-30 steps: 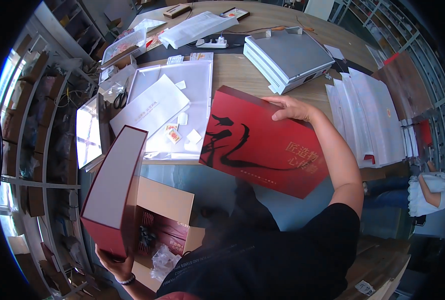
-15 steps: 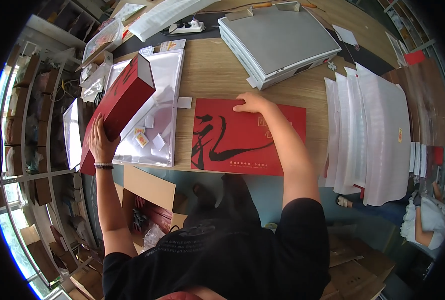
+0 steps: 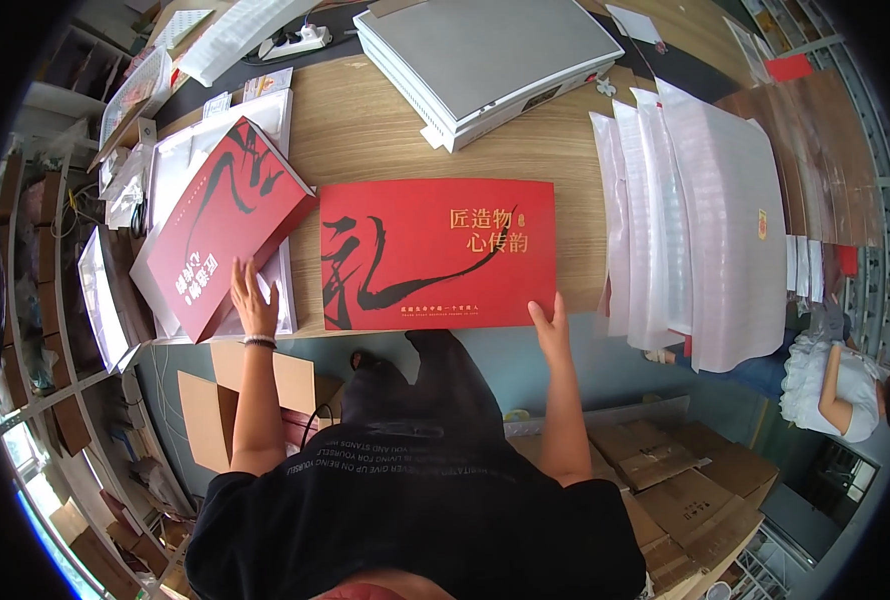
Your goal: Packing gift boxes with paper and placing them into bags.
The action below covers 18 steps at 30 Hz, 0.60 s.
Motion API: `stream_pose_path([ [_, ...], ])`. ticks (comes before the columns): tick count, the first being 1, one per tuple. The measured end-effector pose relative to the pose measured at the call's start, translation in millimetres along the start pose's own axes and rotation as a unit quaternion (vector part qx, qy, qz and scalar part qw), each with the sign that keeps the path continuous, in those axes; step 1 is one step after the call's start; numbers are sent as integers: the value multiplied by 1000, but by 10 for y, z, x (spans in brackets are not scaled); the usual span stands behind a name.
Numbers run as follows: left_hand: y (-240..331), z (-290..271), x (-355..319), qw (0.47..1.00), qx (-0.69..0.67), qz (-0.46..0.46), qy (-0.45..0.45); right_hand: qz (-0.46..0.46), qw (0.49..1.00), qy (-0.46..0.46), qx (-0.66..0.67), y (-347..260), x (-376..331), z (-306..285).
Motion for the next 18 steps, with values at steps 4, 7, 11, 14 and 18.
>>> stream_pose_path([
  [4,540,261,-788,873,-434,-132,-179,5,995,-22,101,142,-280,98],
  [7,637,481,-1079,806,-521,-193,-202,-28,986,-28,162,168,-527,143],
  [11,503,323,-1339,855,-427,-154,-249,-34,998,-43,9,64,-600,71],
  [14,458,305,-1362,893,-332,-128,-275,-80,990,-13,-116,60,-609,27],
  [18,483,136,-1360,892,-324,-170,-264,60,997,-23,-46,-68,-714,90],
])
Point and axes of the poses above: each hand's wrist, its own x-axis towards the middle knuckle, its own z-axis out of the palm, y = z × x, the point moved 5 cm from there along x, towards the middle knuckle, and after that the axes turned 3 degrees about z, right-handed, at the moved point
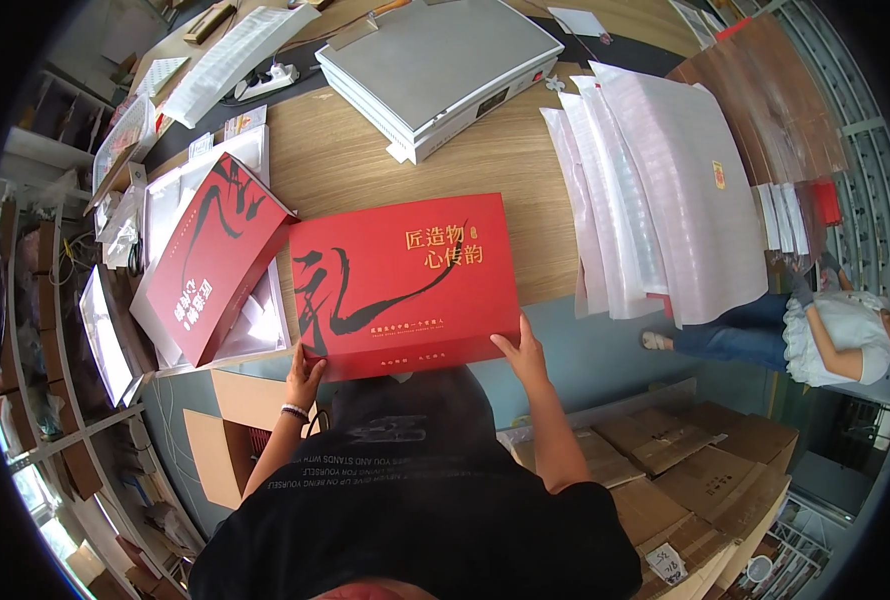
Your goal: Packing gift boxes with paper and placing them into bags.
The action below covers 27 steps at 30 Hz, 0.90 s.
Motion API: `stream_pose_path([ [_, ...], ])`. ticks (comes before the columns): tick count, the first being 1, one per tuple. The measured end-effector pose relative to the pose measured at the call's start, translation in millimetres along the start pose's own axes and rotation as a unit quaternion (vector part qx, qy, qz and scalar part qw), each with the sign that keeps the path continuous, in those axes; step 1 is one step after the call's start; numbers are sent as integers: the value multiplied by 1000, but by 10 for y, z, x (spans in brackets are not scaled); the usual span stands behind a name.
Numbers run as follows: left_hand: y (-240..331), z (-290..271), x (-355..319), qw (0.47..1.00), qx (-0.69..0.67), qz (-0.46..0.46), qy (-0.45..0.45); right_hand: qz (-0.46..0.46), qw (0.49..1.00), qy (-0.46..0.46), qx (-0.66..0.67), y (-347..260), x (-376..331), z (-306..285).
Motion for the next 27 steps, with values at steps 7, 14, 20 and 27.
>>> stream_pose_path([
  [7,43,-112,-130,997,-40,0,-60,-108,858,1,-501,-647,1,-197],
  [14,-86,-236,-290,987,-113,55,-98,-260,853,-449,-58,-2832,-765,2678],
  [20,-523,286,-86,917,-277,238,-158,-98,753,-649,-41,-2982,-1825,6173],
  [27,-743,109,83,880,-225,418,0,-15,858,-490,-157,-3277,-2108,8316],
])
Point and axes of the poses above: each hand's wrist, its own x-axis towards the middle knuckle, its own z-axis out of the palm, y = z × x, the point moved 5 cm from there along x, towards the middle knuckle, and after that the axes turned 3 degrees about z, right-handed, at the moved point
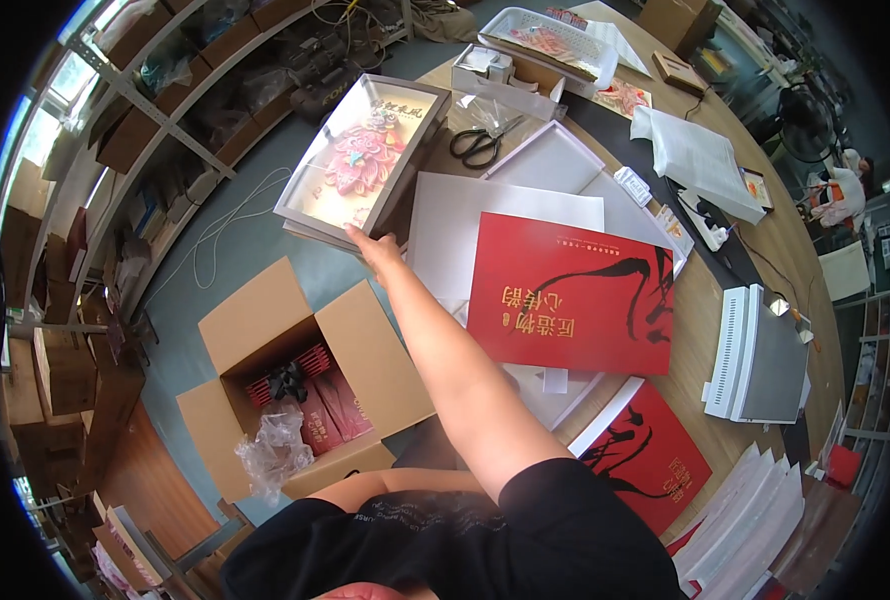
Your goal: Packing gift boxes with paper and placing them into bags.
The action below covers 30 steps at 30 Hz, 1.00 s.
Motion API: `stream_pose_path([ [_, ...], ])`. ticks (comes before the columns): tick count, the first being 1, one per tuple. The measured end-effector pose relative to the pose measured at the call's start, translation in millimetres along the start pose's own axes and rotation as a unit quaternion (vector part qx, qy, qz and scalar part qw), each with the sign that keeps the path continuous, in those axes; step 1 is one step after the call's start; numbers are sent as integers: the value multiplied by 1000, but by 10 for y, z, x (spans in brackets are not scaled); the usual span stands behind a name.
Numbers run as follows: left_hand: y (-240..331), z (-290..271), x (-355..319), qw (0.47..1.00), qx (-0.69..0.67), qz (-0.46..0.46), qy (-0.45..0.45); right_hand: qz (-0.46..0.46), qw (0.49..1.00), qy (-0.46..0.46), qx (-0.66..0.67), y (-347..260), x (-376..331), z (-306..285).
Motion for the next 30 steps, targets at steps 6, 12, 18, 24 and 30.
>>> stream_pose_path([
  [6,111,-1037,-945,997,-81,3,-12,-97,993,10,62,21,184,87],
  [12,11,-1298,-737,989,-138,-21,-58,-138,969,163,-123,-173,172,16],
  [18,113,-1262,-505,982,-148,-63,-96,-17,997,79,-5,-115,257,-33],
  [24,51,-1027,-239,975,-182,-113,-57,-52,997,28,59,-129,241,-69],
  [30,-81,-913,174,971,-187,-150,0,-50,994,46,86,-133,-105,-629],
])
Point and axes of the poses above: each hand's wrist, its own x-axis towards the middle knuckle, its own z-axis out of the palm, y = z × x, the point moved 5 cm from there along x, towards the middle knuckle, and after that the axes turned 3 degrees about z, right-handed, at the moved point
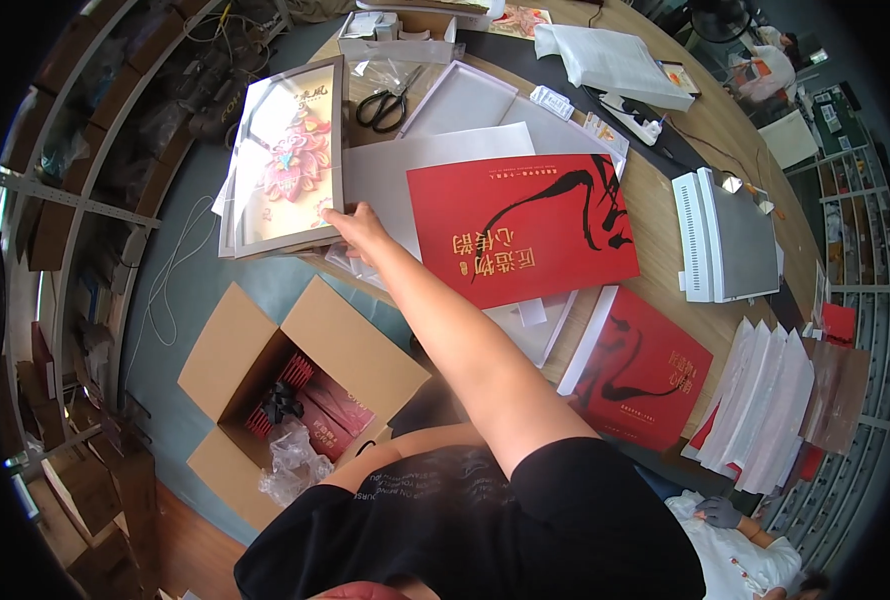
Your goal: Packing gift boxes with paper and placing them into bags.
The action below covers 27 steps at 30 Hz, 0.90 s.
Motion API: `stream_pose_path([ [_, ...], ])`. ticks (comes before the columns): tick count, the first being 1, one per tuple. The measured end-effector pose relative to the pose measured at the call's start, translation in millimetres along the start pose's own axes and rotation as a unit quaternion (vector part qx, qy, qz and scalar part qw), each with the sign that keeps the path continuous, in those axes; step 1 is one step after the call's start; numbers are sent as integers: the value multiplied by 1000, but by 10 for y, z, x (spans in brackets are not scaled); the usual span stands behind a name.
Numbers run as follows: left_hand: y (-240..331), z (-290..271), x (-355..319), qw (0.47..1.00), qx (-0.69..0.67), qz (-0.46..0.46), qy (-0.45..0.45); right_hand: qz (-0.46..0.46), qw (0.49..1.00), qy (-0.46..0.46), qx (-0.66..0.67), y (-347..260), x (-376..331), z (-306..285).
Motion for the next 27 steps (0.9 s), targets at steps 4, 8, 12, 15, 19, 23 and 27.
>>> stream_pose_path([
  [4,114,-68,279,1000,-6,-10,19,-65,840,44,537,596,-35,-36],
  [8,171,-143,237,999,-17,-35,-3,-20,784,-10,621,685,-14,256],
  [12,153,329,146,993,-60,-78,-72,-69,811,-44,579,663,70,518],
  [15,121,649,-10,980,-80,-115,-139,-87,830,-41,549,572,-8,214],
  [19,223,785,27,980,-35,-145,-133,-88,864,-30,495,163,-832,-455],
  [23,189,921,100,981,42,-63,-180,-206,882,-10,424,-9,-1978,-1767],
  [27,512,973,140,963,-155,-186,-114,-302,849,182,393,2,-3725,-3093],
])
Point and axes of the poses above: each hand's wrist, its own x-axis towards the middle knuckle, its own z-axis out of the palm, y = z × x, the point moved 5 cm from there along x, towards the middle knuckle, and after that the axes turned 3 degrees about z, right-handed, at the moved point
